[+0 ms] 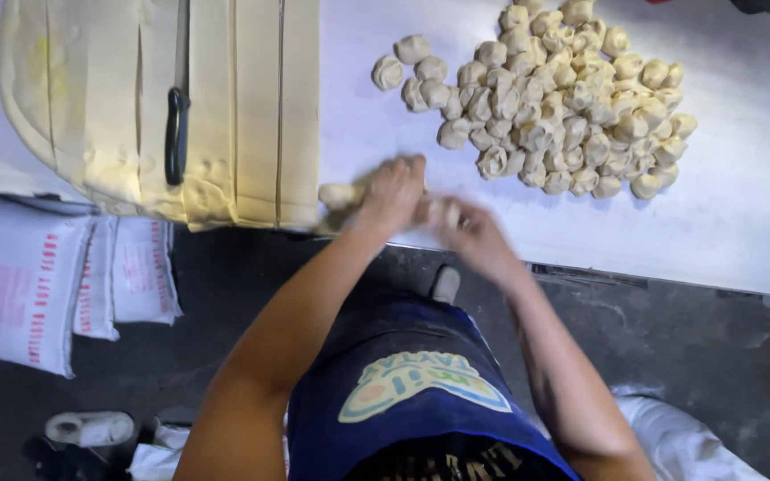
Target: Pinching off small pieces of dough from long strips to create uniform dough balls on a production table.
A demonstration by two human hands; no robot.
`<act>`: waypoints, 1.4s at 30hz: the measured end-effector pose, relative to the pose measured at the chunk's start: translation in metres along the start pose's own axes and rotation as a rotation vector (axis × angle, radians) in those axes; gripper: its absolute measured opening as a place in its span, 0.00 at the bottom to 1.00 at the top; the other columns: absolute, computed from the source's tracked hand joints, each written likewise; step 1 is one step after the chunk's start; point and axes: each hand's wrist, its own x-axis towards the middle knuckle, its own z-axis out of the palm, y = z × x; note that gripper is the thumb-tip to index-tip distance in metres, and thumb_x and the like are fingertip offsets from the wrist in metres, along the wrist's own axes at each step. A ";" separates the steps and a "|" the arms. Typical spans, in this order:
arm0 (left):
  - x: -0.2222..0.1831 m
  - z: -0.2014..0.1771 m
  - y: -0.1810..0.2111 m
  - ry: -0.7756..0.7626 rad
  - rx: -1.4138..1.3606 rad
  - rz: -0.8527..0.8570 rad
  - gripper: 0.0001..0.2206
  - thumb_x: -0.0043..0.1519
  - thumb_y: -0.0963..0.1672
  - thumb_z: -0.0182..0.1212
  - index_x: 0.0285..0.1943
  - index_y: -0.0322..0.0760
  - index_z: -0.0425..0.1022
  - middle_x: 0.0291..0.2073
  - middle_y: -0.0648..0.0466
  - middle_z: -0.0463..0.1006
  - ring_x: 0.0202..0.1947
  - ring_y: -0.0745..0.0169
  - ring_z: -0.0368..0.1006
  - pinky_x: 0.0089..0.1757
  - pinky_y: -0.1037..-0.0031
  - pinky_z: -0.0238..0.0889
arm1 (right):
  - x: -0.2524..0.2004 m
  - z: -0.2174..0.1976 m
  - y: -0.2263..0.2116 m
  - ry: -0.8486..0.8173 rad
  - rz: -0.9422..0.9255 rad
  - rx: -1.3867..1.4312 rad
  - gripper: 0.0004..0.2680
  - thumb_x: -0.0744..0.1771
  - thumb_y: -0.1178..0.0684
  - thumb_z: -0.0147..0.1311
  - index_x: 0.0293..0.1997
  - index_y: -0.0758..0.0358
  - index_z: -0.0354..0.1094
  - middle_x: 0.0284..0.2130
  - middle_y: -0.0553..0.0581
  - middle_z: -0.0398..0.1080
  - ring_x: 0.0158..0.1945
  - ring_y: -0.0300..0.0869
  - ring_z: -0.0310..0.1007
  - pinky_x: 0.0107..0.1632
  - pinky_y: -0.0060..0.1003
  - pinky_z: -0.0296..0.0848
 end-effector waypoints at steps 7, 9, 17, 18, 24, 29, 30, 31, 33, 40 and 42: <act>-0.035 0.015 -0.052 0.339 -0.079 0.150 0.16 0.51 0.42 0.72 0.44 0.33 0.70 0.36 0.44 0.72 0.42 0.36 0.73 0.45 0.52 0.65 | 0.094 0.040 0.050 0.626 -0.281 -0.278 0.12 0.73 0.46 0.47 0.53 0.63 0.71 0.41 0.71 0.73 0.47 0.64 0.74 0.50 0.55 0.70; -0.049 0.012 -0.052 0.348 -0.169 0.154 0.12 0.55 0.40 0.67 0.43 0.32 0.68 0.35 0.42 0.72 0.40 0.32 0.73 0.43 0.50 0.67 | 0.115 0.062 0.067 0.549 -0.197 -0.187 0.13 0.71 0.38 0.49 0.48 0.54 0.74 0.35 0.63 0.73 0.42 0.56 0.75 0.44 0.49 0.71; 0.004 0.024 -0.014 0.142 -0.083 0.000 0.10 0.53 0.48 0.62 0.34 0.40 0.80 0.29 0.48 0.82 0.37 0.41 0.82 0.38 0.54 0.70 | 0.146 -0.017 0.086 0.461 0.024 -0.399 0.10 0.69 0.43 0.45 0.37 0.51 0.73 0.24 0.62 0.73 0.34 0.54 0.78 0.36 0.47 0.75; 0.001 0.019 -0.012 0.135 -0.089 -0.001 0.10 0.53 0.48 0.62 0.34 0.40 0.80 0.29 0.48 0.82 0.37 0.41 0.82 0.38 0.54 0.70 | 0.116 -0.010 0.078 0.459 0.034 -0.400 0.10 0.69 0.43 0.45 0.37 0.51 0.73 0.24 0.62 0.73 0.34 0.54 0.78 0.36 0.47 0.75; 0.024 0.010 -0.026 0.037 -0.049 -0.128 0.10 0.57 0.47 0.58 0.36 0.39 0.83 0.31 0.46 0.84 0.42 0.42 0.82 0.44 0.54 0.70 | -0.037 0.049 -0.088 -0.278 -0.431 -0.399 0.06 0.67 0.53 0.56 0.38 0.64 0.75 0.24 0.62 0.69 0.24 0.54 0.75 0.24 0.44 0.73; -0.032 0.009 -0.047 0.521 0.078 0.026 0.24 0.42 0.45 0.78 0.43 0.38 0.69 0.36 0.49 0.71 0.43 0.44 0.70 0.41 0.57 0.64 | 0.106 -0.028 0.008 0.513 -0.728 -0.724 0.11 0.69 0.51 0.62 0.45 0.72 0.67 0.47 0.76 0.68 0.52 0.72 0.69 0.53 0.60 0.69; -0.038 0.013 -0.050 0.524 0.075 0.027 0.24 0.42 0.45 0.78 0.43 0.38 0.69 0.36 0.49 0.71 0.43 0.44 0.70 0.41 0.57 0.64 | 0.092 -0.007 0.010 0.513 -0.730 -0.729 0.11 0.69 0.51 0.62 0.45 0.72 0.67 0.47 0.76 0.68 0.52 0.72 0.69 0.53 0.60 0.69; -0.040 0.011 -0.056 0.479 -0.049 0.071 0.22 0.45 0.45 0.76 0.44 0.37 0.70 0.36 0.48 0.71 0.41 0.43 0.71 0.41 0.57 0.64 | 0.088 0.010 0.005 0.527 -0.572 -0.616 0.10 0.71 0.50 0.54 0.48 0.70 0.68 0.46 0.74 0.69 0.51 0.70 0.71 0.52 0.58 0.70; -0.043 0.012 -0.064 0.430 -0.174 0.104 0.20 0.48 0.45 0.74 0.45 0.36 0.70 0.35 0.48 0.71 0.40 0.41 0.71 0.41 0.57 0.64 | 0.099 0.041 0.017 0.522 -0.408 -0.501 0.11 0.73 0.49 0.47 0.52 0.67 0.69 0.45 0.72 0.70 0.49 0.68 0.72 0.50 0.56 0.71; -0.045 0.034 -0.032 0.440 -0.194 0.006 0.27 0.47 0.41 0.67 0.59 0.32 0.67 0.39 0.42 0.76 0.40 0.32 0.76 0.43 0.46 0.68 | 0.123 0.051 0.042 0.460 -0.080 -0.422 0.12 0.72 0.45 0.43 0.39 0.64 0.66 0.32 0.76 0.72 0.44 0.71 0.74 0.39 0.61 0.69; -0.020 0.035 -0.023 0.365 -0.195 -0.072 0.26 0.52 0.43 0.64 0.60 0.32 0.67 0.39 0.43 0.78 0.40 0.34 0.79 0.43 0.47 0.69 | 0.134 0.022 0.048 0.464 -0.025 -0.437 0.12 0.71 0.45 0.43 0.40 0.64 0.67 0.33 0.76 0.73 0.45 0.70 0.75 0.41 0.62 0.70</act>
